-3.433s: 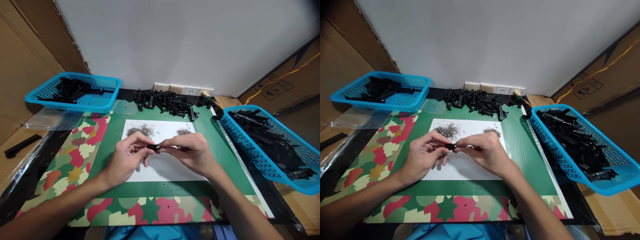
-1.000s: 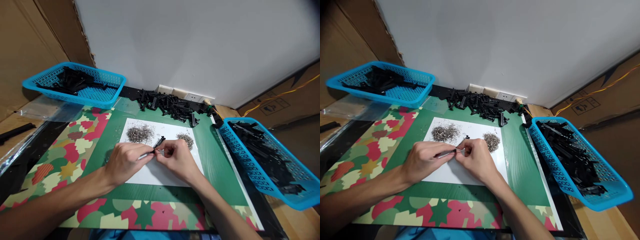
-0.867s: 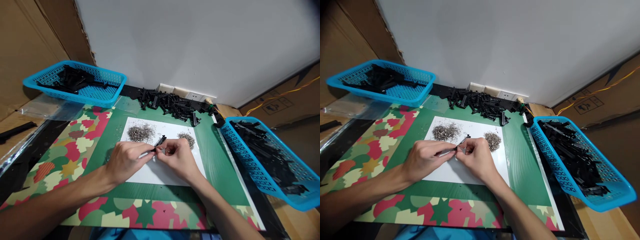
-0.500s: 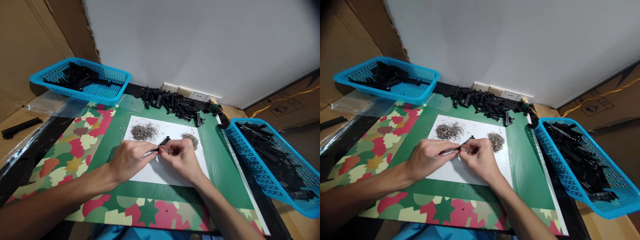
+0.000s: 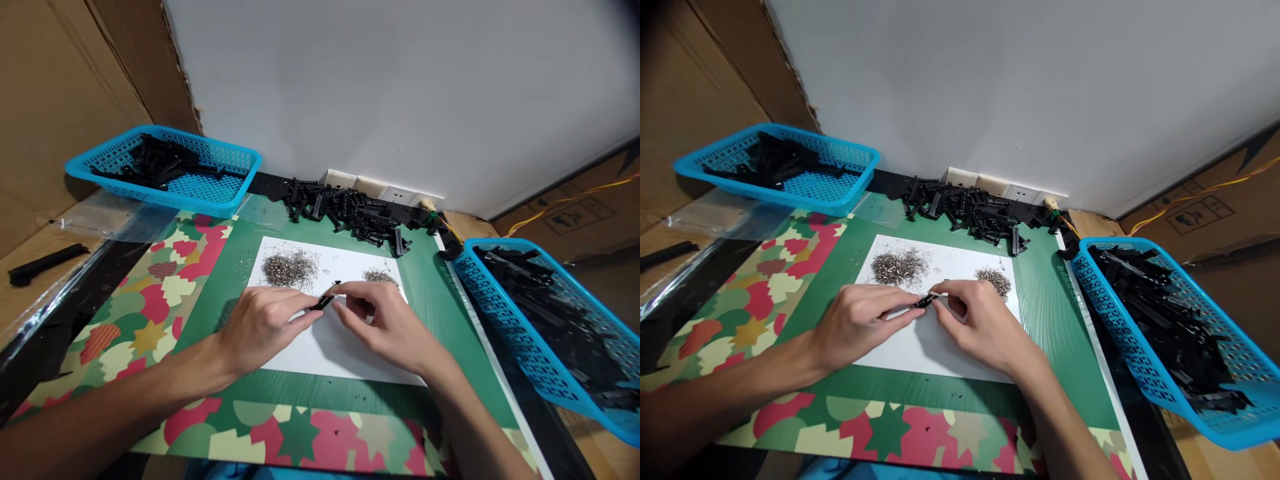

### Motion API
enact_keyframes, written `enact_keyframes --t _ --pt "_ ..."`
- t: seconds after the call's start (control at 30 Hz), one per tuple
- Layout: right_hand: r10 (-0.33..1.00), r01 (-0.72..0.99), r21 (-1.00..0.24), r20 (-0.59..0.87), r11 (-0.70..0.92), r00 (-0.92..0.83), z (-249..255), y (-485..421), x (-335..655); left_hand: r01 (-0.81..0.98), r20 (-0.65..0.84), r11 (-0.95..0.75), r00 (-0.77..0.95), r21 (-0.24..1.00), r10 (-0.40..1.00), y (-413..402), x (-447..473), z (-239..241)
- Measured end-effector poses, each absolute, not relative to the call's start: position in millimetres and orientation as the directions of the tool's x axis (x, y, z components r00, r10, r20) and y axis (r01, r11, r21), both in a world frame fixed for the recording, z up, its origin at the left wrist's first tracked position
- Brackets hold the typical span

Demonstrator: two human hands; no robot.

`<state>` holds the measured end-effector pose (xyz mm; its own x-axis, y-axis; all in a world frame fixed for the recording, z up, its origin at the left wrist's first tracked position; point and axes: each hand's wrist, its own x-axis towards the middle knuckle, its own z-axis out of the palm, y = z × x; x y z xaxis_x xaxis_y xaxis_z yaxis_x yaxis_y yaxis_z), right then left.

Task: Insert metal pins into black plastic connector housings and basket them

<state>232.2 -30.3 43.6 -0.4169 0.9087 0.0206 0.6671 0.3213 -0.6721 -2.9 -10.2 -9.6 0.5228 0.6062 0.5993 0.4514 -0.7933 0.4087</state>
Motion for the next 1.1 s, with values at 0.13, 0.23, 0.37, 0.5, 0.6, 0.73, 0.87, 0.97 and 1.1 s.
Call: enact_keyframes --t 0.13,0.23,0.37,0.5,0.6,0.73,0.87,0.97,1.1 --pt "0.86 0.656 -0.559 0.279 0.507 -0.427 40 -27 236 0.461 0.614 -0.799 0.518 0.386 0.596 -10 -3 -10" --pt "0.807 0.673 -0.461 0.445 0.579 -0.39 38 -27 237 0.461 0.619 -0.806 0.524 0.371 0.585 -10 -3 -11" --pt "0.827 0.532 -0.64 0.498 0.554 -0.262 40 -29 231 0.463 0.625 -0.817 0.536 0.345 0.568 -10 -2 -10" --pt "0.906 0.413 -0.807 0.387 0.422 -0.171 37 -31 219 0.462 0.62 -0.82 0.546 0.337 0.563 -10 -2 -9" --pt "0.928 0.391 -0.843 0.316 0.37 -0.197 32 -30 214 0.467 0.611 -0.814 0.546 0.347 0.573 -10 -2 -9" --pt "0.936 0.417 -0.84 0.284 0.348 -0.208 28 -29 213 0.465 0.594 -0.807 0.552 0.363 0.585 -9 -2 -8" --pt "0.936 0.435 -0.83 0.287 0.348 -0.202 28 -29 213 0.459 0.595 -0.813 0.558 0.359 0.578 -9 -3 -8" --pt "0.932 0.442 -0.822 0.295 0.359 -0.209 28 -29 212 0.464 0.598 -0.813 0.557 0.352 0.577 -10 -2 -8" --pt "0.917 0.46 -0.793 0.335 0.398 -0.216 28 -29 212 0.486 0.591 -0.81 0.563 0.328 0.577 -10 -2 -9"
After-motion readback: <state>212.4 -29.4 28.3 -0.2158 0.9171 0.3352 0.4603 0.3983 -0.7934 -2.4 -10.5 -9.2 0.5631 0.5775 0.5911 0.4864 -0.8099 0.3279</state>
